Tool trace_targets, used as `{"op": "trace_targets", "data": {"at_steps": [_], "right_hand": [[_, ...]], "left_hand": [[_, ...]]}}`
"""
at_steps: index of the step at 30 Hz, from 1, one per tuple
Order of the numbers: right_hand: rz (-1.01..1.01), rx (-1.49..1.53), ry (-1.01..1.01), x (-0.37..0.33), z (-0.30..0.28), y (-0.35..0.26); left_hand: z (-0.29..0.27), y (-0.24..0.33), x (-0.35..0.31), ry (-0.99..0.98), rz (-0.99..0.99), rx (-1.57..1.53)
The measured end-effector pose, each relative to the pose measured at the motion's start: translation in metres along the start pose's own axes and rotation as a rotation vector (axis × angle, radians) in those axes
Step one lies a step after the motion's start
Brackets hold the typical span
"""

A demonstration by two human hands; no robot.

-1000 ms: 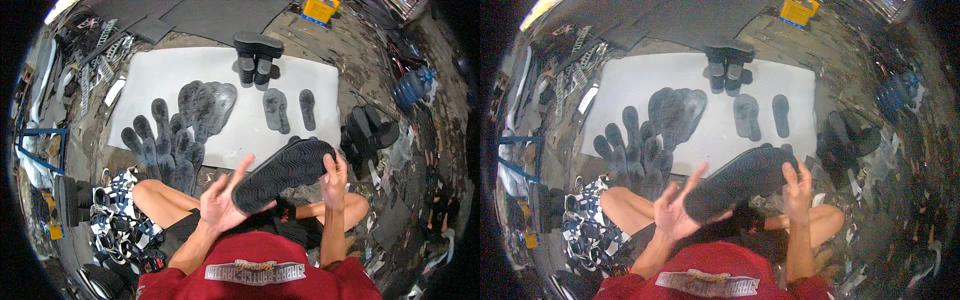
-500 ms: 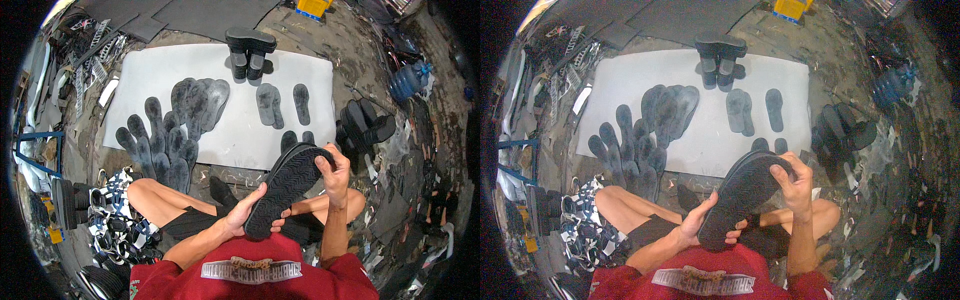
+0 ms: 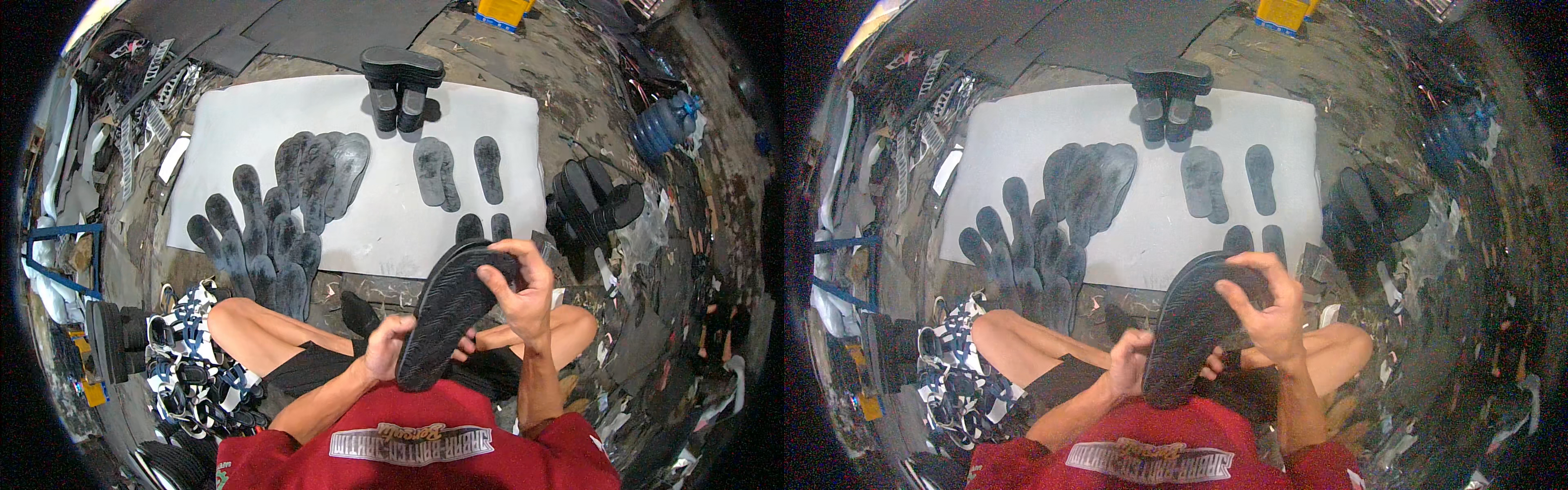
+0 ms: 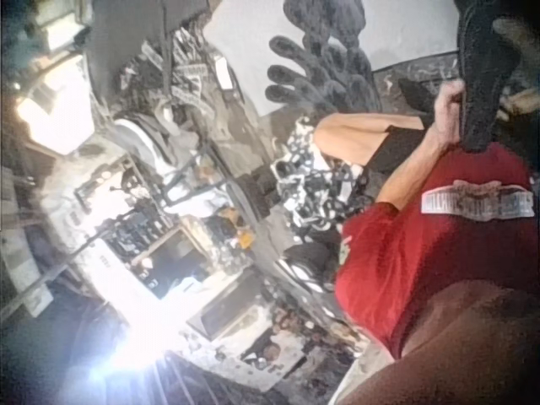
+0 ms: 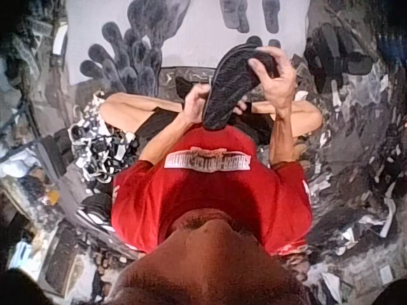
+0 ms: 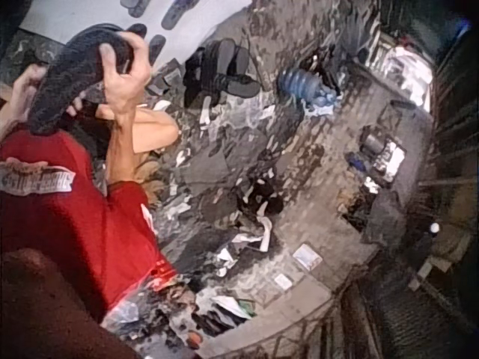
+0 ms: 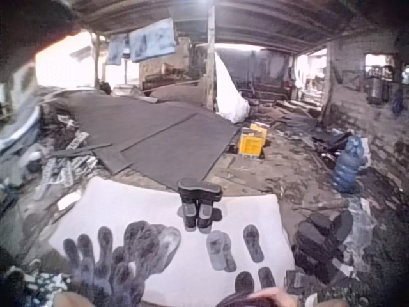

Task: The person sits on the floor and repeatedly picks up black shoe soles and insoles, aligns them, and presses them together by hand. The person handles the parts one at a time, turning them over and stacking completed pairs on a white sheet.

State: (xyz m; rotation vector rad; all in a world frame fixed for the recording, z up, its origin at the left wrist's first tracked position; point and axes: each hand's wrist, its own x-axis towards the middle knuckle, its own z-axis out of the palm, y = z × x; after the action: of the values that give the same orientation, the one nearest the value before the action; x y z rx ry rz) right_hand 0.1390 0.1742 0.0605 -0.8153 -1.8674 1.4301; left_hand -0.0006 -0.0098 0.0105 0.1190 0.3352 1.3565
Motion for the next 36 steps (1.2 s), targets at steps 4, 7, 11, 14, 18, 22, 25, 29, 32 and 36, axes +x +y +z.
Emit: {"op": "trace_targets", "data": {"at_steps": [4,7,11,14,18,22,25,29,32,36], "right_hand": [[-0.024,-0.110,-0.159,-0.005,0.014,-0.009],[-0.213,-0.284,-0.096,-0.003,0.018,-0.004],[-0.212,-0.365,0.009,-0.014,0.027,-0.019],[0.018,-0.224,0.093,-0.024,0.038,-0.028],[-0.162,-0.330,0.063,-0.029,0.042,-0.029],[-0.149,-0.281,0.078,-0.028,0.049,-0.033],[-0.139,-0.236,0.094,-0.032,0.051,-0.039],[-0.176,-0.205,0.098,-0.038,0.052,-0.046],[-0.211,-0.209,0.095,-0.041,0.052,-0.051],[-0.253,-0.225,0.059,-0.045,0.050,-0.046]], "left_hand": [[-0.024,0.009,0.011,-0.047,-0.042,-0.082],[-0.040,-0.001,0.016,-0.113,-0.019,-0.129],[-0.044,-0.016,0.006,-0.074,0.069,0.005],[-0.040,-0.010,-0.004,0.005,0.092,0.039],[-0.046,0.012,-0.006,-0.041,0.095,-0.166],[0.000,0.042,0.011,0.033,0.174,0.110],[0.011,0.045,0.004,0.074,0.122,0.123],[0.019,0.042,-0.007,0.088,0.125,0.105],[0.011,0.040,-0.007,-0.047,0.161,0.091],[0.024,0.045,-0.011,0.075,0.126,0.166]]}}
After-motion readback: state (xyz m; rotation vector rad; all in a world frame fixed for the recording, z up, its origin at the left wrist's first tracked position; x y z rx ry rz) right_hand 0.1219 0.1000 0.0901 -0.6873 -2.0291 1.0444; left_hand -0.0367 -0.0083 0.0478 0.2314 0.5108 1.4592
